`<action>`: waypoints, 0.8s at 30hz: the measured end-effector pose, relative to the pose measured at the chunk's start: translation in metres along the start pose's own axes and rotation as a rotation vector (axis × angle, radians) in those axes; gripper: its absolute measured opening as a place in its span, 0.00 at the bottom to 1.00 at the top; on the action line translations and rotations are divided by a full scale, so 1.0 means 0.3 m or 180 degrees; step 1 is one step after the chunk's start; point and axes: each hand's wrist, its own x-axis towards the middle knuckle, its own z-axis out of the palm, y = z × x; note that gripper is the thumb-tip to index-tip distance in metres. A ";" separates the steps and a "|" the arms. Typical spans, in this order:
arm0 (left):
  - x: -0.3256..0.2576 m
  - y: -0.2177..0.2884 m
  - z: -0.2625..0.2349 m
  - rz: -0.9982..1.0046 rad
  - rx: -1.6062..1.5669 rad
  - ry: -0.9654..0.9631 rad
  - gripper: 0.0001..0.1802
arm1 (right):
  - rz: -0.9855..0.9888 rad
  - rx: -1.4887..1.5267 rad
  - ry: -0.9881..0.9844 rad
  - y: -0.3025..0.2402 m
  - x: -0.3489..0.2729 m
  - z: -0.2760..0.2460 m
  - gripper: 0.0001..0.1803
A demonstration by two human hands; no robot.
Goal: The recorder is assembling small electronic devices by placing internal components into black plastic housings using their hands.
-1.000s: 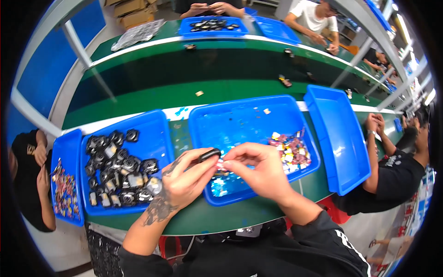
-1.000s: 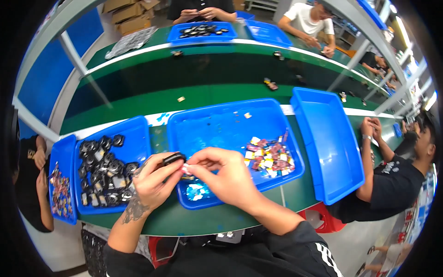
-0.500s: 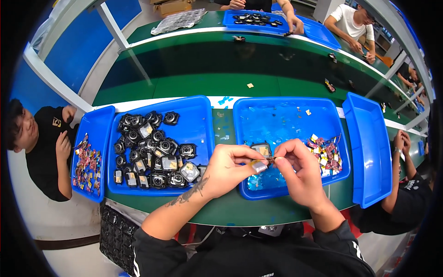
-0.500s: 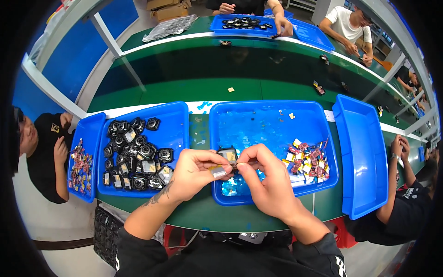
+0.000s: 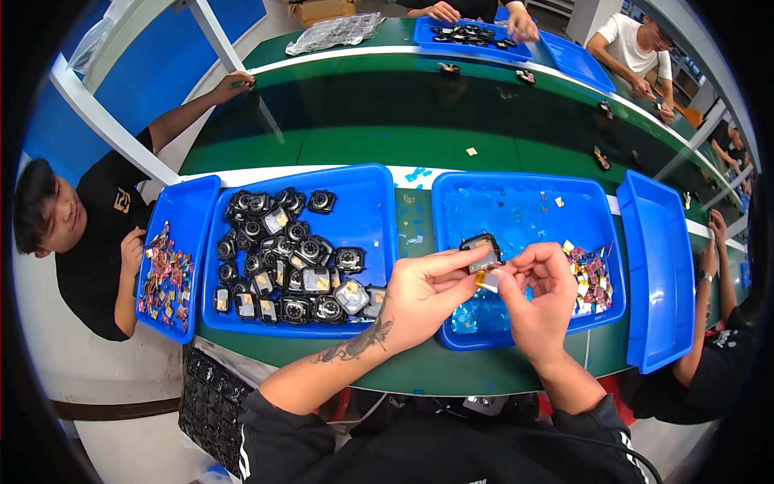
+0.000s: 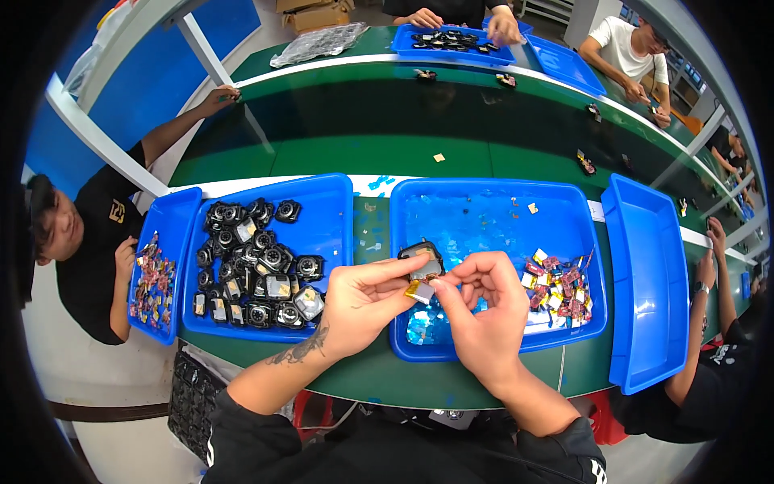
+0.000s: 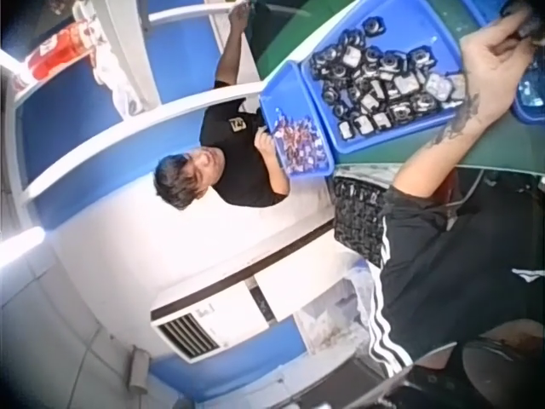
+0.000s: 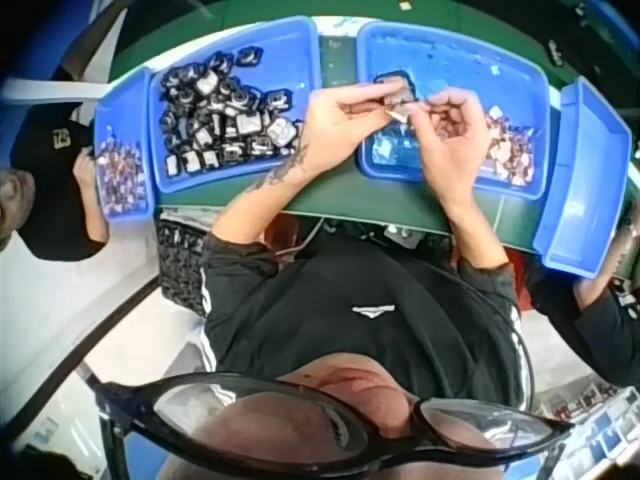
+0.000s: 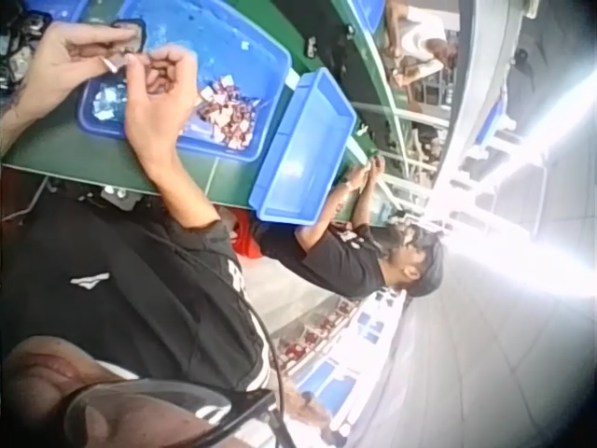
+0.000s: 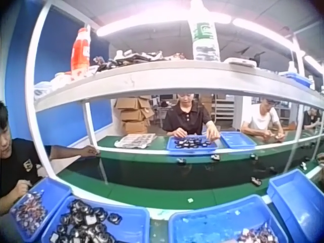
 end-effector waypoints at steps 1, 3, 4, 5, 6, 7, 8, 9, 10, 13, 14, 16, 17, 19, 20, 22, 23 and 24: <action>0.004 -0.006 -0.001 0.0059 0.0037 -0.0028 0.20 | 0.0003 0.0003 -0.0010 0.003 0.004 -0.001 0.15; 0.009 -0.010 0.001 0.0131 0.0077 -0.0045 0.19 | -0.0017 -0.0130 -0.0067 0.006 0.015 -0.007 0.15; 0.014 -0.012 0.003 0.0140 0.0102 -0.0048 0.19 | -0.0035 -0.0130 -0.0065 0.016 0.015 -0.004 0.15; 0.017 -0.013 0.006 0.0153 0.0129 -0.0051 0.19 | -0.0101 -0.0193 0.0030 0.033 0.009 0.000 0.15; 0.014 -0.010 0.014 0.0035 -0.0028 0.0037 0.18 | -0.0172 -0.0254 0.0125 0.042 0.005 0.004 0.15; 0.009 -0.010 0.021 0.0064 -0.0026 0.0037 0.18 | -0.0200 -0.0255 0.0118 0.039 0.003 0.011 0.15; 0.004 -0.009 0.026 0.0077 -0.0080 0.0134 0.18 | -0.0216 -0.0262 0.0172 0.033 0.002 0.022 0.15; 0.000 -0.008 0.032 0.0094 -0.0133 0.0233 0.18 | -0.0234 -0.0266 0.0224 0.029 0.001 0.029 0.16; -0.003 -0.011 0.032 0.0270 -0.0123 0.0216 0.18 | -0.0219 -0.0262 0.0151 0.032 0.000 0.032 0.17; -0.024 -0.028 0.025 0.0447 0.0108 0.0189 0.18 | 0.0097 -0.0074 0.0169 -0.003 -0.001 0.061 0.19; -0.028 -0.016 0.034 0.0364 -0.0168 0.0241 0.18 | 0.0242 -0.0033 -0.0148 0.006 0.003 0.048 0.22; -0.020 -0.035 0.038 0.0597 0.0009 0.0305 0.19 | 0.0291 -0.0005 -0.0254 -0.008 0.014 0.040 0.23; -0.021 -0.032 0.039 0.0684 0.0246 0.0384 0.20 | 0.0414 0.0003 -0.0348 -0.019 0.018 0.044 0.23; -0.006 0.012 0.047 0.0482 -0.0020 0.0411 0.23 | -0.0094 -0.0477 -0.0444 -0.031 0.041 0.036 0.23; 0.007 0.064 0.038 0.0224 0.0784 0.0552 0.24 | -0.0266 -0.0619 -0.0510 -0.030 0.071 0.024 0.23; -0.030 0.169 0.002 0.0936 0.2387 0.0820 0.21 | -0.0773 -0.1111 -0.0586 -0.016 0.177 0.024 0.24; -0.056 0.225 -0.033 0.1987 0.3106 0.0876 0.18 | -0.0838 -0.1531 -0.0643 0.023 0.261 0.003 0.24; -0.125 0.321 -0.055 0.2082 0.2948 0.0787 0.16 | -0.0897 -0.1787 -0.0765 0.065 0.355 0.006 0.23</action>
